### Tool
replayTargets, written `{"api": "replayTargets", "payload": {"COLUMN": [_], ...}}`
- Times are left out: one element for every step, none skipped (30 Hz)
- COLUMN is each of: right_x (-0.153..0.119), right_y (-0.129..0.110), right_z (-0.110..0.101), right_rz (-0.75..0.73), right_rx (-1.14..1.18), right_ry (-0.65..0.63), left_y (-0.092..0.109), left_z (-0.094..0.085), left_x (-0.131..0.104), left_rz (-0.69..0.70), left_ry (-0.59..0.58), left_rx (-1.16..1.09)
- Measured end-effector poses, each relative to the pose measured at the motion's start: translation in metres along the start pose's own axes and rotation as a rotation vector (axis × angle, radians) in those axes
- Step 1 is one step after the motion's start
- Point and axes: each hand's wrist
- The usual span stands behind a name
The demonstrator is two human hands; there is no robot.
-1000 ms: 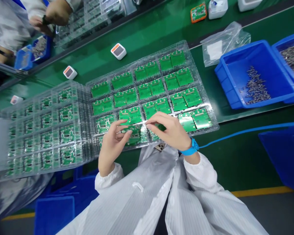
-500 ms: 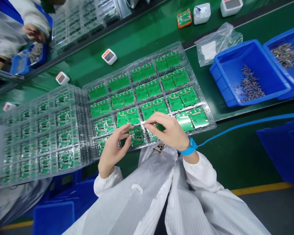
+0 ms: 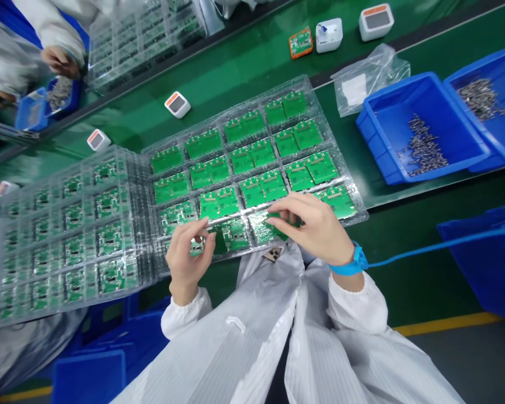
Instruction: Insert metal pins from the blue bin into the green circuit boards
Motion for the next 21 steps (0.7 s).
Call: {"api": "replayTargets", "payload": {"right_x": [-0.003,-0.007,-0.010,-0.013,-0.016,-0.019,-0.021,-0.022,-0.023,-0.023,-0.024,-0.024,-0.024,-0.024,-0.024,-0.025,-0.025,-0.026,-0.027,-0.027,-0.027], "right_y": [0.001,0.002,0.003,0.004,0.004,0.005,0.006,0.007,0.007,0.008,0.009,0.009,0.010,0.010,0.010,0.011,0.012,0.013,0.014,0.015,0.017], "right_z": [-0.005,-0.009,-0.011,-0.013,-0.013,-0.012,-0.010,-0.008,-0.005,-0.003,-0.001,0.000,0.001,0.002,0.003,0.003,0.005,0.006,0.008,0.009,0.011], "right_rz": [-0.006,-0.012,-0.014,-0.013,-0.010,-0.007,-0.004,-0.002,-0.002,-0.004,-0.008,-0.013,-0.017,-0.023,-0.030,-0.039,-0.054,-0.071,-0.092,-0.114,-0.134], "right_rx": [-0.079,-0.160,-0.239,-0.312,-0.377,-0.431,-0.473,-0.501,-0.514,-0.513,-0.505,-0.496,-0.488,-0.482,-0.477,-0.470,-0.459,-0.445,-0.432,-0.421,-0.412], "right_ry": [-0.031,-0.060,-0.082,-0.098,-0.107,-0.111,-0.110,-0.107,-0.107,-0.108,-0.109,-0.111,-0.112,-0.110,-0.107,-0.102,-0.098,-0.093,-0.086,-0.079,-0.066], "left_y": [0.000,0.000,0.000,0.001,0.003,0.004,0.006,0.007,0.008,0.009,0.010,0.010,0.009,0.009,0.008,0.008,0.008,0.008,0.007,0.005,0.002], "left_z": [-0.002,-0.004,-0.006,-0.009,-0.012,-0.014,-0.017,-0.019,-0.021,-0.023,-0.024,-0.025,-0.027,-0.028,-0.028,-0.029,-0.030,-0.031,-0.032,-0.033,-0.034], "left_x": [-0.001,-0.001,-0.001,-0.001,-0.001,-0.001,-0.001,0.000,0.000,-0.001,-0.001,-0.002,-0.003,-0.005,-0.007,-0.010,-0.013,-0.016,-0.020,-0.025,-0.029], "left_rz": [-0.003,-0.007,-0.014,-0.021,-0.030,-0.041,-0.052,-0.061,-0.068,-0.072,-0.072,-0.068,-0.063,-0.057,-0.052,-0.052,-0.056,-0.064,-0.085,-0.098,-0.117], "left_ry": [0.013,0.010,-0.010,-0.040,-0.074,-0.105,-0.128,-0.142,-0.145,-0.145,-0.144,-0.147,-0.153,-0.164,-0.177,-0.191,-0.204,-0.213,-0.215,-0.211,-0.207], "left_rx": [0.024,0.035,0.035,0.030,0.023,0.020,0.020,0.024,0.029,0.038,0.045,0.050,0.051,0.050,0.050,0.054,0.061,0.076,0.099,0.108,0.115]}}
Point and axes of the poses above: each hand's wrist, its own x-axis towards the middle knuckle, its own z-axis out of the palm, y = z × x, and after that the axes turned 13 degrees about z, right-handed
